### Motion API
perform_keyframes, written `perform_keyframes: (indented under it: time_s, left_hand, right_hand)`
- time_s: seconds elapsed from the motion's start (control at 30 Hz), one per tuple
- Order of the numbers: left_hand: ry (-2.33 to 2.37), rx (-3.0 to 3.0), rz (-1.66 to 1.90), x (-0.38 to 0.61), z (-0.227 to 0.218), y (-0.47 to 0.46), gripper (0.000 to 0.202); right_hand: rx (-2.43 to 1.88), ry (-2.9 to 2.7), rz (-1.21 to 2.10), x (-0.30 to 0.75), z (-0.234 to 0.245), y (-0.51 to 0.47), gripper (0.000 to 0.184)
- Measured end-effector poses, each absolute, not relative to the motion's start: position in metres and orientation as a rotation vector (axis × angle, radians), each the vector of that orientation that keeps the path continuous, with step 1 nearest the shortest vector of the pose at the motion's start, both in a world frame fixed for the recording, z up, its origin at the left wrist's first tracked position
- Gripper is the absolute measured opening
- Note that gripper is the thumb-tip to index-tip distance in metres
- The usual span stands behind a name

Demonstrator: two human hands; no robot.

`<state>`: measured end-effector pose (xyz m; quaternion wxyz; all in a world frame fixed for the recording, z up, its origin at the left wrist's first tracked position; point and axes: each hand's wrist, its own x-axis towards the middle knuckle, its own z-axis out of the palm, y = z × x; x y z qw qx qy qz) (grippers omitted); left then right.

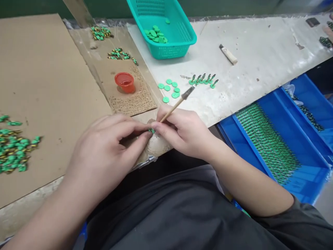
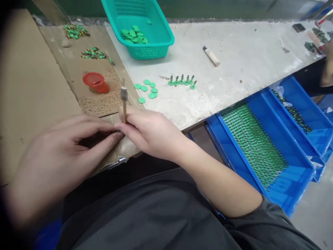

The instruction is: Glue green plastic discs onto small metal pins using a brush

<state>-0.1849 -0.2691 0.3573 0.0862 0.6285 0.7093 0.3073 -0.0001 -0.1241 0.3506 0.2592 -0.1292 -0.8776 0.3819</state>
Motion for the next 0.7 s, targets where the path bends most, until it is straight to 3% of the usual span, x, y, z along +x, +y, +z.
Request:
perform_keyframes:
  time_s: [0.33, 0.7]
  left_hand:
    - [2.172, 1.836, 0.945, -0.182, 0.353, -0.269, 0.019]
    - [2.15, 1.861, 0.984, -0.181, 0.353, -0.265, 0.026]
  right_hand:
    - [-0.341, -2.433, 0.963, -0.005, 0.352, -0.123, 0.031]
    - [-0.341, -2.509, 0.95, -0.012, 0.354, -0.124, 0.015]
